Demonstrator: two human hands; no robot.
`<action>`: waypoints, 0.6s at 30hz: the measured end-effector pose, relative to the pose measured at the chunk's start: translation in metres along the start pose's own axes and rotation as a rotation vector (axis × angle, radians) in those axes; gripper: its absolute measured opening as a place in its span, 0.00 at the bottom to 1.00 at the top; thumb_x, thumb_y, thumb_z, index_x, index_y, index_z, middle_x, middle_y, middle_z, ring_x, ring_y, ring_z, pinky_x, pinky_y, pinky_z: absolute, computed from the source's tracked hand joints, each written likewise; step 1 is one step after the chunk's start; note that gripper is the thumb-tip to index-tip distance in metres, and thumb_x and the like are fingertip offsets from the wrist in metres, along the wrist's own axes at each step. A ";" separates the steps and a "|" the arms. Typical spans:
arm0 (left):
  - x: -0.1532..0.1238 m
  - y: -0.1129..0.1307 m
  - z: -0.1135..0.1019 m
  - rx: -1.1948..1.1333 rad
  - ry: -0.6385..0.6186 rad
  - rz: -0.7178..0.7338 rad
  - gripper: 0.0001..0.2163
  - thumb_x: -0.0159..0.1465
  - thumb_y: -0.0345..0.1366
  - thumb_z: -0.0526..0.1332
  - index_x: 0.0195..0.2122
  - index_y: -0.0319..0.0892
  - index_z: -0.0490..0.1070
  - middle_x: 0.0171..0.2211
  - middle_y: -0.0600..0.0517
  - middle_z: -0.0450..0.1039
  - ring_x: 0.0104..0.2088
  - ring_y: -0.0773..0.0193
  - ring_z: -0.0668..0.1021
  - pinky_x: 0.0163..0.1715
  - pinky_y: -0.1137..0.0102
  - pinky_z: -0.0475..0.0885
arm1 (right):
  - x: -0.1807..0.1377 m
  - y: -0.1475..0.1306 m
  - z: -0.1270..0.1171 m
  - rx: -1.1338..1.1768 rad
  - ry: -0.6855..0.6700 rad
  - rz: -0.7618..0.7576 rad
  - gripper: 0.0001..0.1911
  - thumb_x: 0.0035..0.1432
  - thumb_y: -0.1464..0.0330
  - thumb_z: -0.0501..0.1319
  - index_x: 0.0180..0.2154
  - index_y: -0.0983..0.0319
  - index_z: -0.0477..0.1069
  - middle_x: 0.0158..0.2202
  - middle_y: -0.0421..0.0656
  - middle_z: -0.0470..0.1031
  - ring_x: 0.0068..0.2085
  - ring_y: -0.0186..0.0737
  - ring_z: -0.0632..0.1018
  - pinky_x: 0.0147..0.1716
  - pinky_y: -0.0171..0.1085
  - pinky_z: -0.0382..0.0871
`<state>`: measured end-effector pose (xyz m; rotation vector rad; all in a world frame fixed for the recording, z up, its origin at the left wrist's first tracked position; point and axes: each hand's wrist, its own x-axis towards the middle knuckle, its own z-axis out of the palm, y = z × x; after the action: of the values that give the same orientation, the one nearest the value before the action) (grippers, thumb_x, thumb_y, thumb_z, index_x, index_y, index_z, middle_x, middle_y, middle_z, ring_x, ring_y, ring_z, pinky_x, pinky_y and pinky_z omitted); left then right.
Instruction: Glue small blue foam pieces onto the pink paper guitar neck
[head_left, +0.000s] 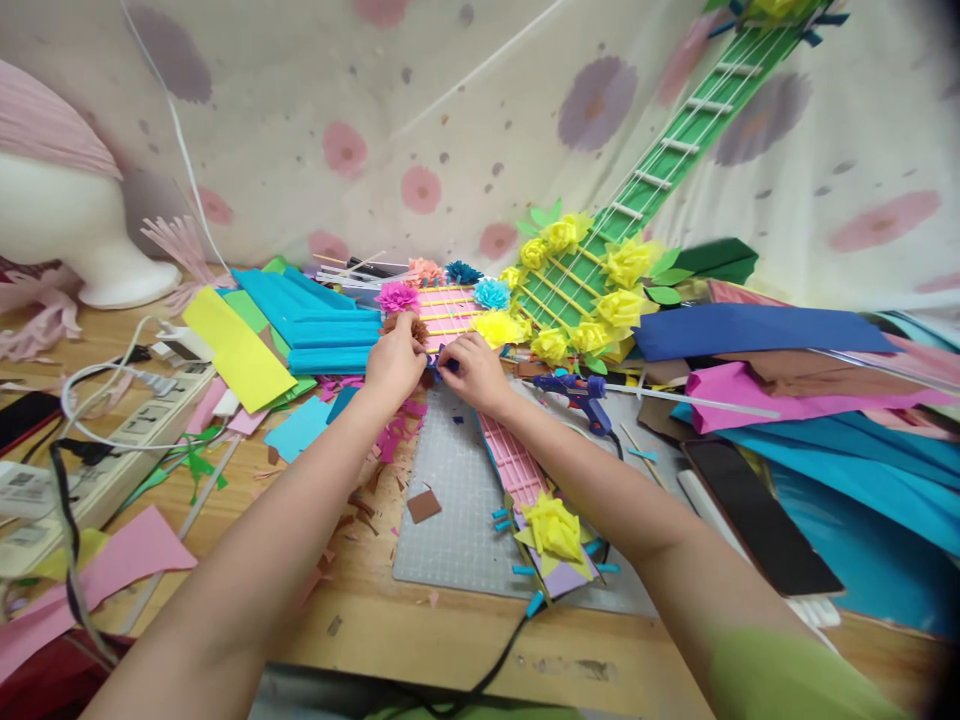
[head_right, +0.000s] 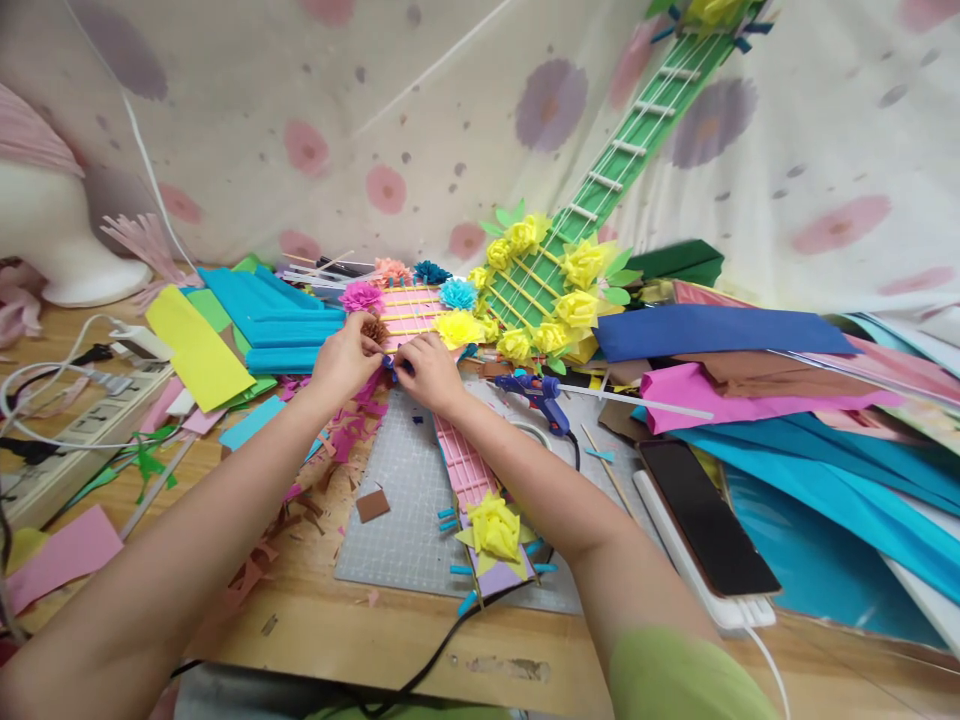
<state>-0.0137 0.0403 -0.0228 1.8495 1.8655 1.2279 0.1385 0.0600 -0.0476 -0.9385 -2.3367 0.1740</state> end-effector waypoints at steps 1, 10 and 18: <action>-0.001 0.003 -0.001 0.051 -0.033 -0.023 0.22 0.45 0.20 0.62 0.41 0.44 0.67 0.22 0.55 0.72 0.28 0.58 0.77 0.33 0.67 0.69 | 0.000 0.000 0.000 0.000 0.001 -0.005 0.05 0.54 0.72 0.56 0.30 0.61 0.69 0.34 0.46 0.73 0.41 0.43 0.67 0.46 0.41 0.59; -0.002 0.017 -0.005 0.239 -0.197 -0.134 0.20 0.52 0.27 0.59 0.46 0.43 0.65 0.33 0.51 0.77 0.39 0.58 0.78 0.38 0.67 0.68 | 0.001 0.001 0.000 0.014 0.044 -0.046 0.04 0.52 0.75 0.57 0.28 0.60 0.67 0.31 0.44 0.73 0.40 0.43 0.68 0.44 0.41 0.61; -0.006 0.010 -0.004 0.193 -0.159 -0.185 0.20 0.50 0.26 0.61 0.45 0.42 0.63 0.30 0.52 0.77 0.39 0.58 0.78 0.38 0.67 0.68 | 0.001 0.002 0.002 0.030 0.048 -0.037 0.05 0.52 0.75 0.56 0.28 0.60 0.68 0.31 0.45 0.73 0.40 0.44 0.68 0.45 0.42 0.60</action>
<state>-0.0088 0.0314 -0.0156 1.7596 2.0711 0.8419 0.1385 0.0624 -0.0497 -0.8747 -2.2997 0.1692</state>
